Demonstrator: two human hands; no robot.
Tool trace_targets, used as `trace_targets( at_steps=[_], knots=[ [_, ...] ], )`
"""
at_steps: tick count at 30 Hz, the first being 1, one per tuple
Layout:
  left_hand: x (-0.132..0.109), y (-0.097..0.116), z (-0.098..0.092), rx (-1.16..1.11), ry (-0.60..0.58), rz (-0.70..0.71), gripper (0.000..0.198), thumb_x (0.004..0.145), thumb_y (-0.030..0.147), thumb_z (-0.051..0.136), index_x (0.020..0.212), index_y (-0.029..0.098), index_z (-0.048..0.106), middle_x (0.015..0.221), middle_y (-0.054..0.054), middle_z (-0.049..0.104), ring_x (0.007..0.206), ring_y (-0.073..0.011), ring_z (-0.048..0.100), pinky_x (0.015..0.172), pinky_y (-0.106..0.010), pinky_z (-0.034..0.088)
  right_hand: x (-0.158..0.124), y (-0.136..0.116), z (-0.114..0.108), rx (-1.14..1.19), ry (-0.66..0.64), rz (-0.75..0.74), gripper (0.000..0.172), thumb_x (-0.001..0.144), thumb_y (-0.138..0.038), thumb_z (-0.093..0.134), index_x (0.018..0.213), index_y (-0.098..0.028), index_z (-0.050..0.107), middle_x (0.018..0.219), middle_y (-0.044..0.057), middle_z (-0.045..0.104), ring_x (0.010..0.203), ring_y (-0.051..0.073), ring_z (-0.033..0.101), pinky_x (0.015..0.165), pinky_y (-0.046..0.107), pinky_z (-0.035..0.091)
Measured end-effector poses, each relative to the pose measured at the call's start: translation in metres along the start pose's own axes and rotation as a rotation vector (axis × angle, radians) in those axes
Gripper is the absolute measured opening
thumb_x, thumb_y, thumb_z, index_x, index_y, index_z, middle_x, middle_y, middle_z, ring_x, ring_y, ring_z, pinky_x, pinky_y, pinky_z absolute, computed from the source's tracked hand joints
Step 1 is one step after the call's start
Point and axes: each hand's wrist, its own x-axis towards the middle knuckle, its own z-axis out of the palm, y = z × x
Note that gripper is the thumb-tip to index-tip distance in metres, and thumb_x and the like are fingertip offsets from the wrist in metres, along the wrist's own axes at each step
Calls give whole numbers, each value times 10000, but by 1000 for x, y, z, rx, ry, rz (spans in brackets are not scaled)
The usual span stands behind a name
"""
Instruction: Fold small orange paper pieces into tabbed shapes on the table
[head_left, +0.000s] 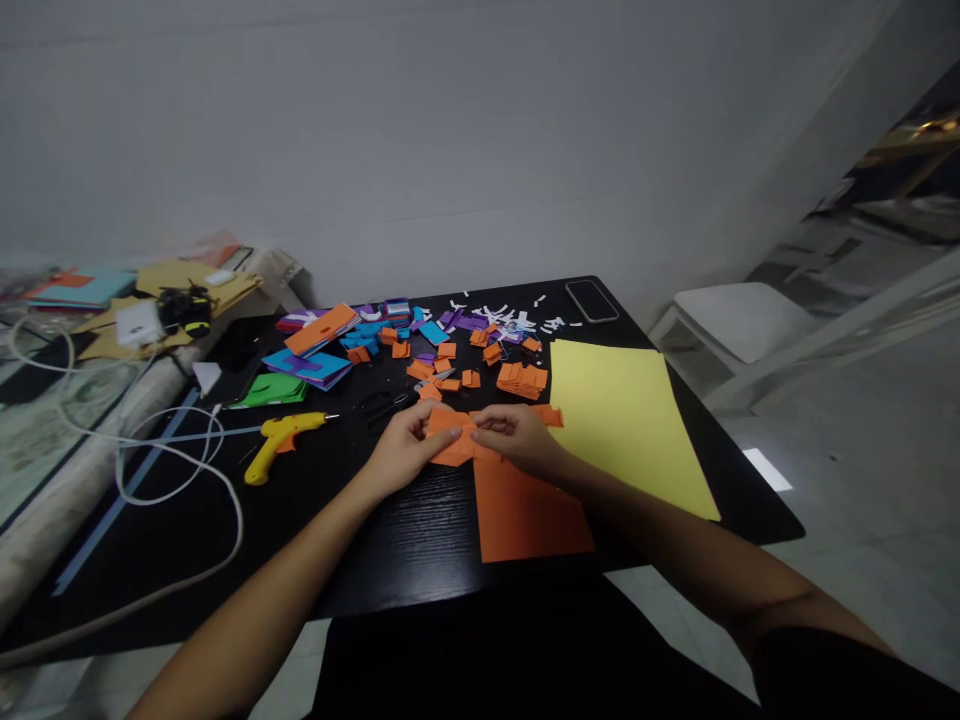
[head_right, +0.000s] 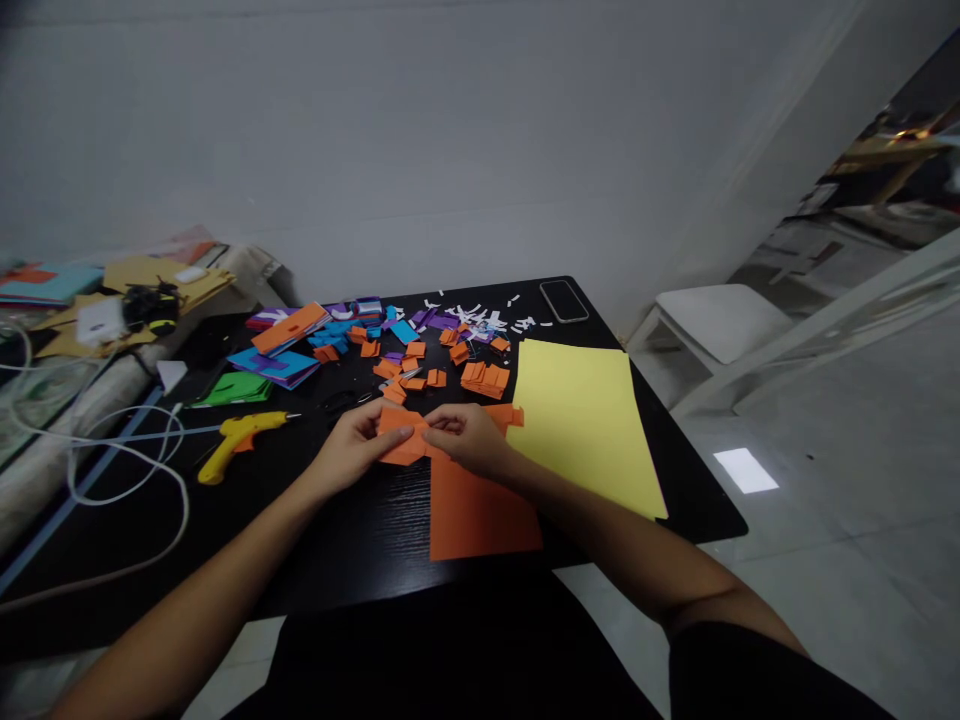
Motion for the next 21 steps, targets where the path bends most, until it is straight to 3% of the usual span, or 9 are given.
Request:
trace_targets(
  at_steps=[4, 11, 15, 21],
  knots=[
    [-2, -2, 2, 89, 18, 23, 257, 834, 399, 758, 909, 161, 697, 807, -25, 688, 696, -153, 614, 648, -255, 482, -2, -2, 2, 44, 12, -23, 218, 761, -377, 750, 834, -193, 659, 638, -32, 605, 528, 101, 510, 464, 216, 381],
    [-2, 5, 1, -11, 30, 31, 194, 853, 354, 700, 936, 179, 680, 621, 48, 512, 530, -101, 435, 527, -215, 322, -2, -5, 1, 89, 18, -94, 184, 770, -336, 746, 870, -202, 667, 767, 1, 684, 612, 117, 592, 533, 237, 460],
    [0, 5, -3, 38, 72, 62, 137, 848, 307, 658, 869, 176, 695, 753, 0, 613, 657, -137, 518, 624, -246, 391, -1, -5, -3, 96, 5, -97, 141, 783, -287, 713, 895, -203, 726, 910, 42, 751, 776, 157, 675, 693, 295, 541],
    [-2, 10, -2, 185, 37, 120, 164, 855, 290, 602, 839, 178, 722, 837, -32, 696, 740, -168, 567, 720, -285, 419, -1, -4, -3, 171, 3, -20, 168, 743, -330, 808, 824, -210, 722, 847, 24, 753, 812, 172, 709, 778, 325, 578]
  ],
)
